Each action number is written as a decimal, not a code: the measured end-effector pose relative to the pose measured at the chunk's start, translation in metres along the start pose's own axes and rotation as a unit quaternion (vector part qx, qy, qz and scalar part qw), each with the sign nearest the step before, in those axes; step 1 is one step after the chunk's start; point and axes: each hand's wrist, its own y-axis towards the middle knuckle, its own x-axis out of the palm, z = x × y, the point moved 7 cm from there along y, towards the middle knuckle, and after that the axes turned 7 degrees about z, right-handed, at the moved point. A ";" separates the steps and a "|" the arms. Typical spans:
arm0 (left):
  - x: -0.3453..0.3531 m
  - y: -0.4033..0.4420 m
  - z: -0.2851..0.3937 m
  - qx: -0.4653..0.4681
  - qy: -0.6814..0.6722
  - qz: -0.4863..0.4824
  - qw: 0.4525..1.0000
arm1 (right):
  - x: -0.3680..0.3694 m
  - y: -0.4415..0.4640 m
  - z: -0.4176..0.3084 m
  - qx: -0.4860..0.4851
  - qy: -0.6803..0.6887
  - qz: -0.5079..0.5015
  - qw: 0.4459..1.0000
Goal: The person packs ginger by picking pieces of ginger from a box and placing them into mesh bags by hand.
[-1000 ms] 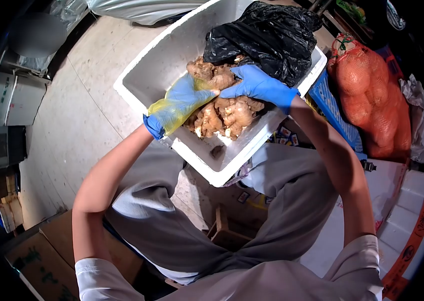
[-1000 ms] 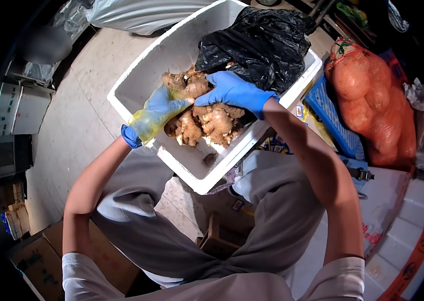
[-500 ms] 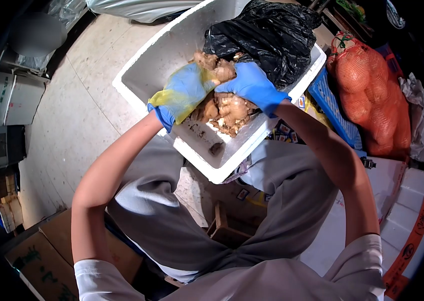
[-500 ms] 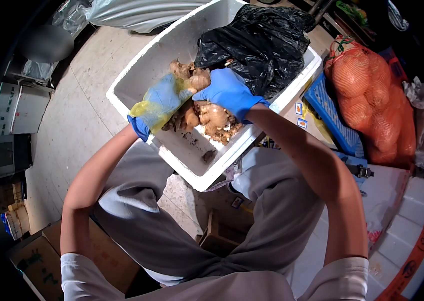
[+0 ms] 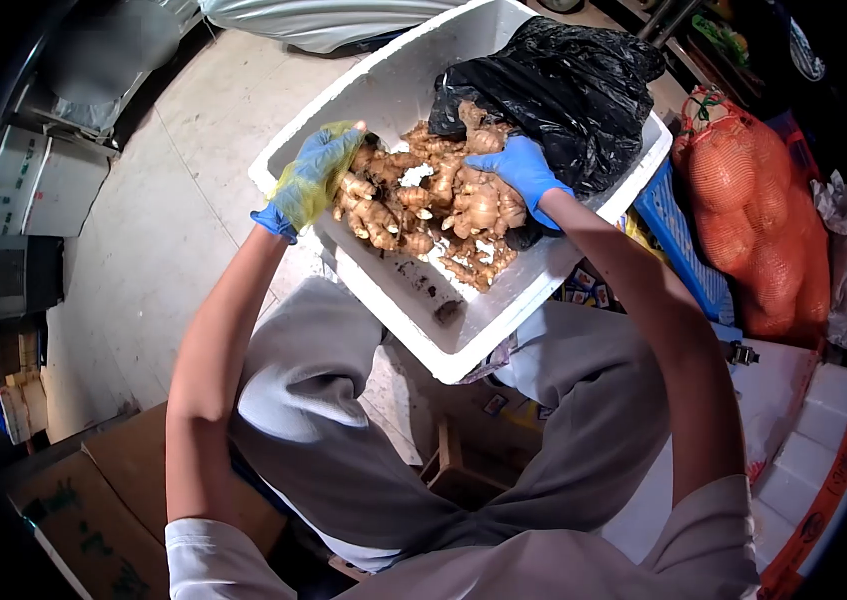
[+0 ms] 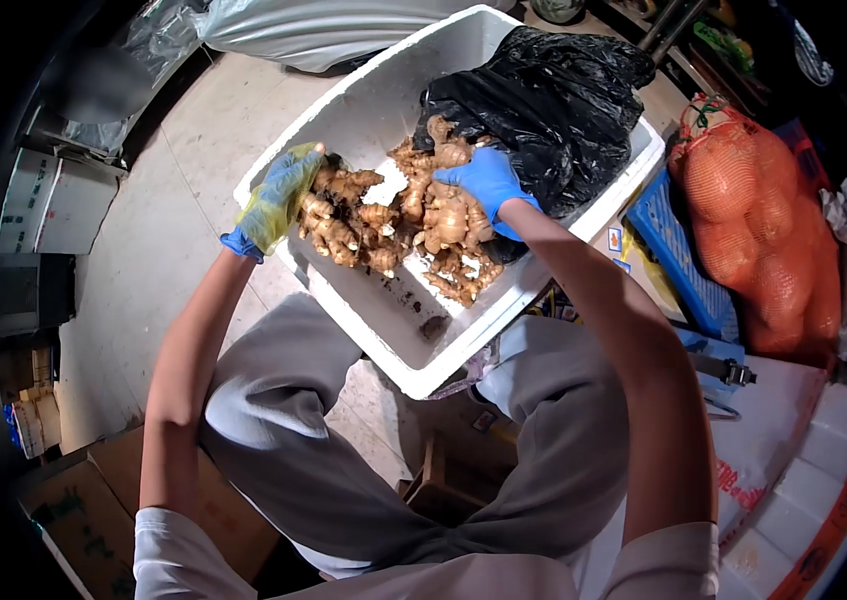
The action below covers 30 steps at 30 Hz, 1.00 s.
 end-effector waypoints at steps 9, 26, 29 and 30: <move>-0.015 -0.019 0.028 0.193 0.048 0.003 0.980 | 0.156 -0.021 0.056 0.233 0.171 -0.009 0.957; -0.006 -0.036 0.108 0.038 -0.143 0.112 0.983 | -0.025 -0.072 -0.126 0.038 0.423 0.003 0.905; 0.001 -0.045 0.129 0.109 -0.197 0.135 0.965 | -0.031 -0.102 -0.152 0.035 0.298 -0.049 0.953; 0.006 -0.053 0.138 0.113 -0.197 0.133 0.965 | -0.031 -0.106 -0.157 0.007 0.320 -0.024 0.947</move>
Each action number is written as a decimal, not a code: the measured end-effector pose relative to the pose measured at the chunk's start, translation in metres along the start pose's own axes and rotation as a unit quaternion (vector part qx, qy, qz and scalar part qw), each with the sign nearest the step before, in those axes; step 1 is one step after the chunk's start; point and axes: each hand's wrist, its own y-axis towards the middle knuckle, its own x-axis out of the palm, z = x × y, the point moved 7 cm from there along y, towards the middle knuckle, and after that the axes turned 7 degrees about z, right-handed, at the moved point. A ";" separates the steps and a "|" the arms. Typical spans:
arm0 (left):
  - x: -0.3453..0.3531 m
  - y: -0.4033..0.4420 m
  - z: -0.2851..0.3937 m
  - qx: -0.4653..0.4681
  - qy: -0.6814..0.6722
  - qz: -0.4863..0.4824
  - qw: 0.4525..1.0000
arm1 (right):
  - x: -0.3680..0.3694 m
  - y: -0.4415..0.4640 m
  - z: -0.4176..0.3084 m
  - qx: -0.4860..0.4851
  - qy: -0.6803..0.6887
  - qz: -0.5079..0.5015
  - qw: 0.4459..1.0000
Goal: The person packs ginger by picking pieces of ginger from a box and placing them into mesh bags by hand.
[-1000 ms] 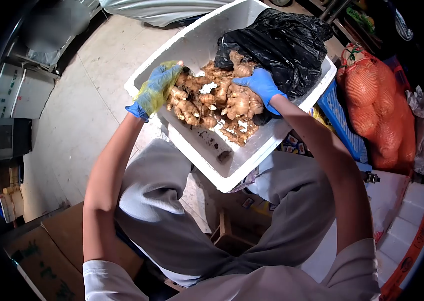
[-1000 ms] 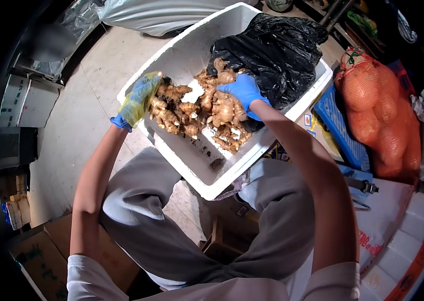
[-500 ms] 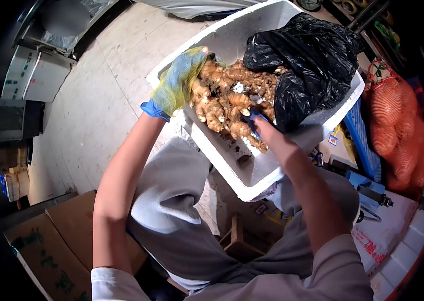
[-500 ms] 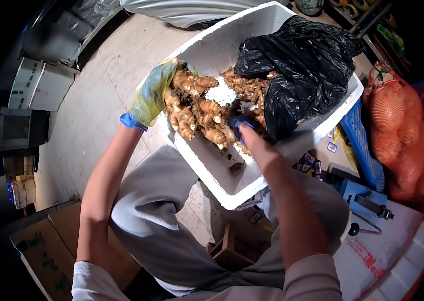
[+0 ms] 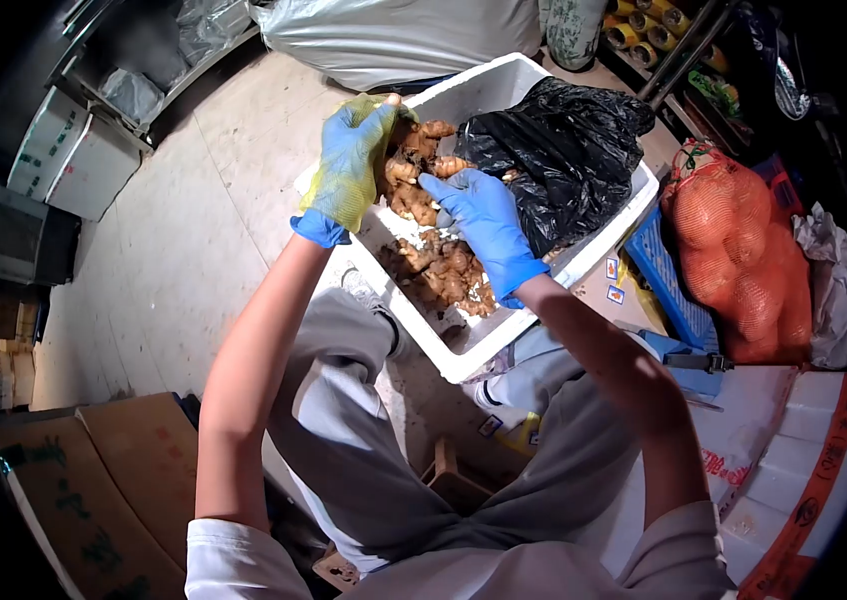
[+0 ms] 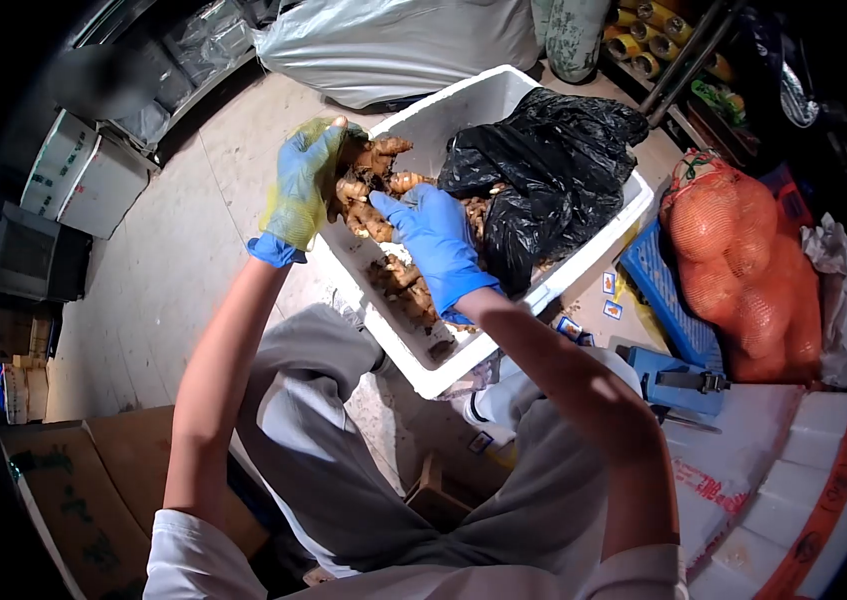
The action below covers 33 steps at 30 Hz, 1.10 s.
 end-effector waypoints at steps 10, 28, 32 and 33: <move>-0.004 -0.038 0.004 0.026 0.034 0.018 0.999 | -0.023 -0.024 -0.004 -0.013 0.149 0.014 0.989; 0.024 -0.055 0.005 -0.074 0.075 -0.183 0.978 | 0.004 -0.039 -0.016 0.092 0.208 -0.282 0.932; 0.025 -0.048 0.009 -0.036 0.091 -0.120 0.988 | -0.011 -0.018 0.013 0.082 0.208 -0.070 0.972; 0.018 -0.045 0.003 -0.026 0.118 -0.071 0.990 | -0.015 -0.014 0.018 0.078 0.194 -0.006 0.978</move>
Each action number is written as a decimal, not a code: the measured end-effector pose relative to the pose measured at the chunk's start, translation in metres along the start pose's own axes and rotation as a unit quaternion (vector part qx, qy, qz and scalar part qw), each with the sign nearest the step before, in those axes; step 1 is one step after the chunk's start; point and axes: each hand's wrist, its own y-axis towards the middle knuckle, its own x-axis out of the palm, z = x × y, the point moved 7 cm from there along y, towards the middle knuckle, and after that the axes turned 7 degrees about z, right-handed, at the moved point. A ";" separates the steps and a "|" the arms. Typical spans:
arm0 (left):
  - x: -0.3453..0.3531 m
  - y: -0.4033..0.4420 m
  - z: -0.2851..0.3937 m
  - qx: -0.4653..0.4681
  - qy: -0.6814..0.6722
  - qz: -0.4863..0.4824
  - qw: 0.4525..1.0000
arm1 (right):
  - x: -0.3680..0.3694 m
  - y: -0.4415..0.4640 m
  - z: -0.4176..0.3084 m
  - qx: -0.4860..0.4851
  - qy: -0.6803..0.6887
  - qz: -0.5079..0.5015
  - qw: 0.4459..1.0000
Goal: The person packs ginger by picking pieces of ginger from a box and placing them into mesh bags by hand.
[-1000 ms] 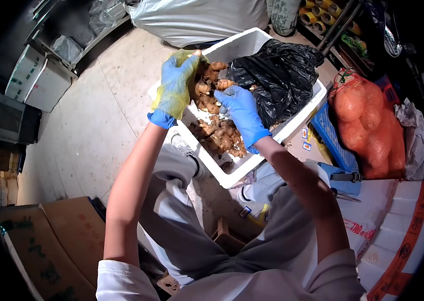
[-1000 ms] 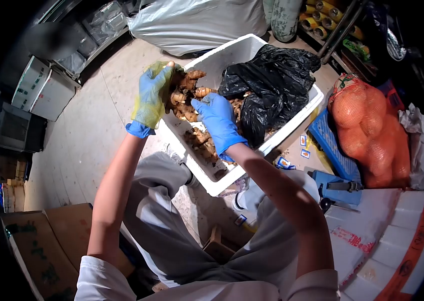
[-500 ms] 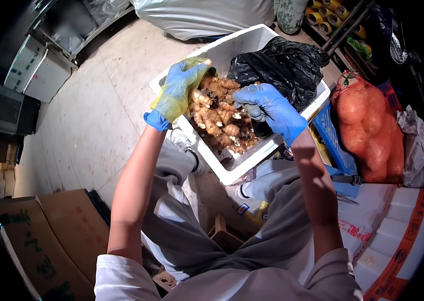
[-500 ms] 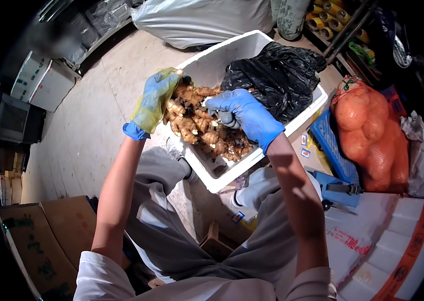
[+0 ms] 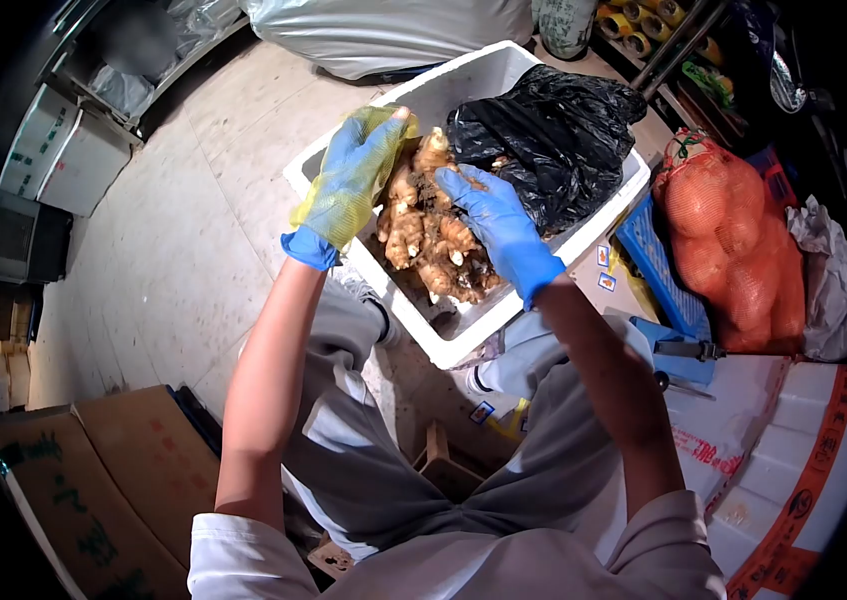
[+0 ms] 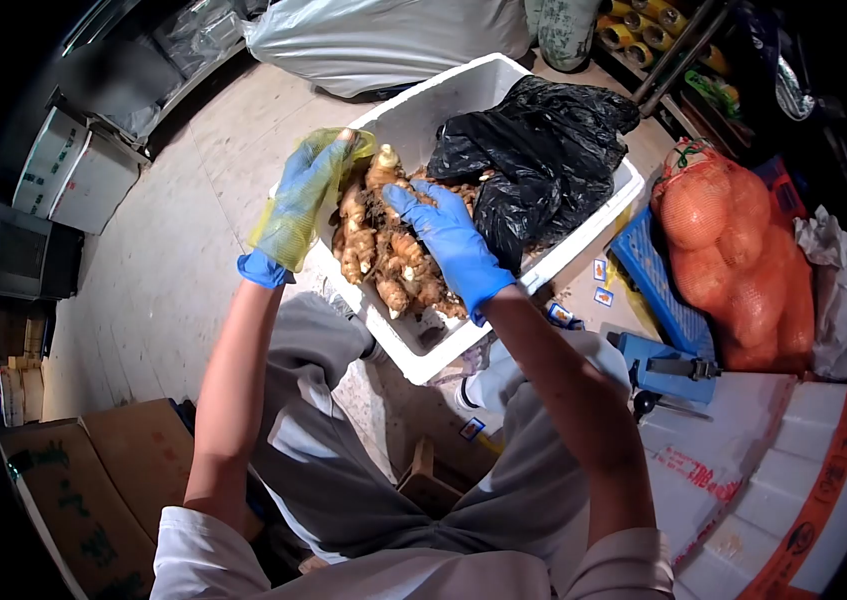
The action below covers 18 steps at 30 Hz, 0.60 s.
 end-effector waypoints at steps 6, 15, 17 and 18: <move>0.025 -0.013 0.032 0.386 0.265 -0.018 0.884 | -0.019 0.008 -0.021 -0.146 -0.095 0.072 0.982; 0.067 -0.021 0.022 0.441 0.448 -0.033 0.777 | -0.036 0.004 -0.035 -0.219 -0.147 0.188 0.946; 0.068 -0.019 0.018 0.466 0.433 -0.053 0.770 | -0.036 -0.002 -0.039 -0.232 -0.180 0.190 0.937; 0.067 -0.018 0.018 0.466 0.432 -0.055 0.770 | -0.035 -0.004 -0.042 -0.246 -0.214 0.191 0.926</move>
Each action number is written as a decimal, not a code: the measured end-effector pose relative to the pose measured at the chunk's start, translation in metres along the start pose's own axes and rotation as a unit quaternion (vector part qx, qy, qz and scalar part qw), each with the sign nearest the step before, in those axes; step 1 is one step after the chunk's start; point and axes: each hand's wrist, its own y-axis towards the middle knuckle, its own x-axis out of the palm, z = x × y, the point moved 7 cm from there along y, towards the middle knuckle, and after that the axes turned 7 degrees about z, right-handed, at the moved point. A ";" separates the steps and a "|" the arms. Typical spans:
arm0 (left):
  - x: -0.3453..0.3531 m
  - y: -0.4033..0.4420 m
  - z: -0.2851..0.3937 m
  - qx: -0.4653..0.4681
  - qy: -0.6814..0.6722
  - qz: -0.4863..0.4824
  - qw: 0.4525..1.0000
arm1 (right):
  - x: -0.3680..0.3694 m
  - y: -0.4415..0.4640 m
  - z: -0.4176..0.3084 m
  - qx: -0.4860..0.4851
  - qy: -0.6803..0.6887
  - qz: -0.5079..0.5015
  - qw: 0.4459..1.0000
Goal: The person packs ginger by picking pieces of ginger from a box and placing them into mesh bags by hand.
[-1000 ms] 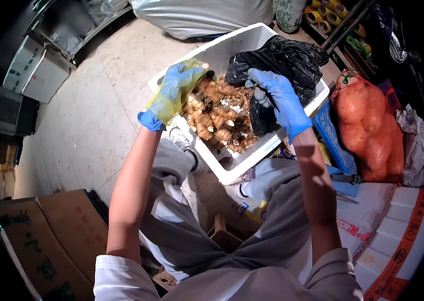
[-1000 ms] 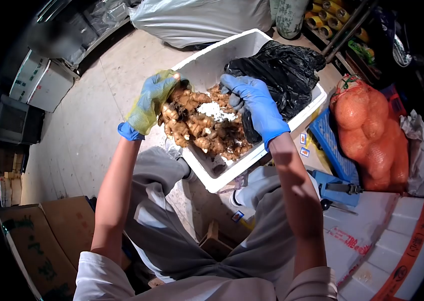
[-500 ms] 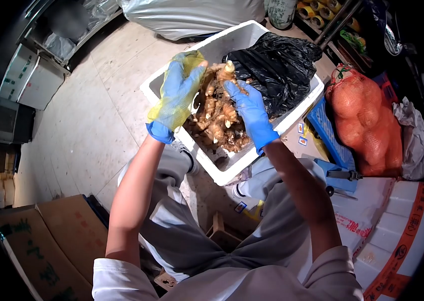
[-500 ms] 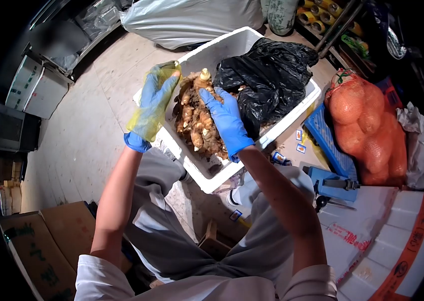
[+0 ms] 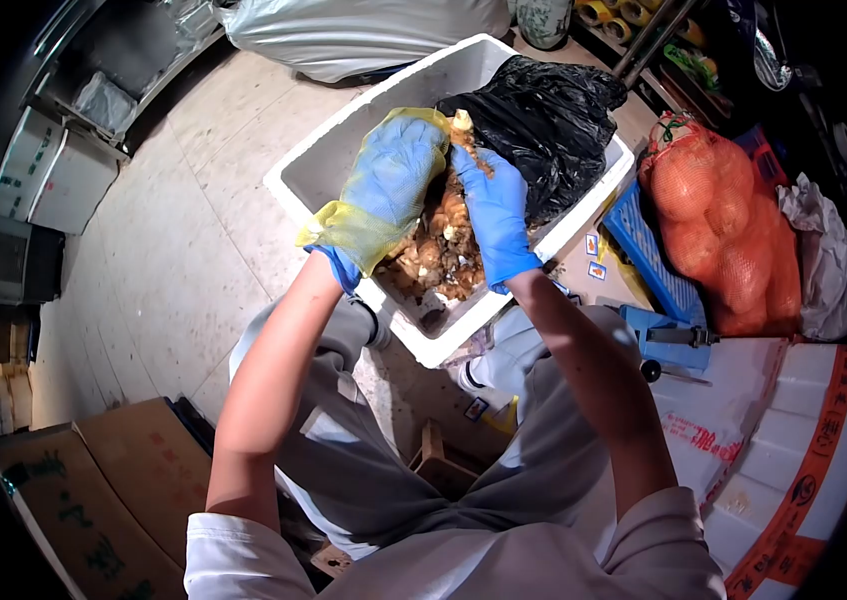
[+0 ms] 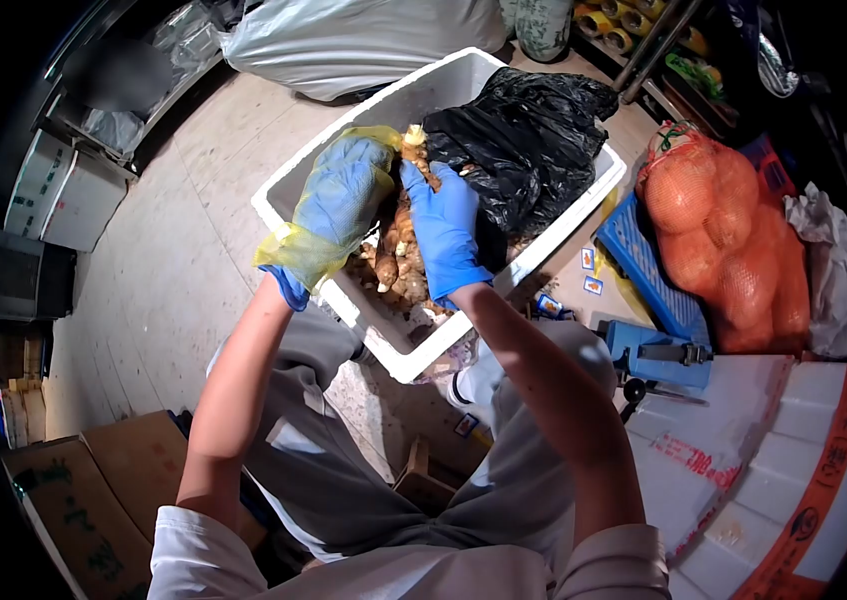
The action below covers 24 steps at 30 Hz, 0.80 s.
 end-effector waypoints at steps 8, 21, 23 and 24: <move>-0.002 -0.010 0.010 0.040 -0.124 -0.006 0.991 | -0.005 0.014 0.014 0.047 -0.048 0.005 0.998; -0.042 0.023 0.011 -0.028 0.130 0.066 0.989 | -0.021 0.035 -0.023 -0.076 0.012 0.060 0.995; -0.002 0.012 0.018 0.033 0.087 -0.054 0.994 | -0.019 0.030 -0.030 -0.042 -0.020 0.043 0.998; -0.003 0.013 0.016 -0.007 -0.015 -0.043 0.999 | -0.020 0.031 -0.024 -0.044 -0.006 0.070 0.997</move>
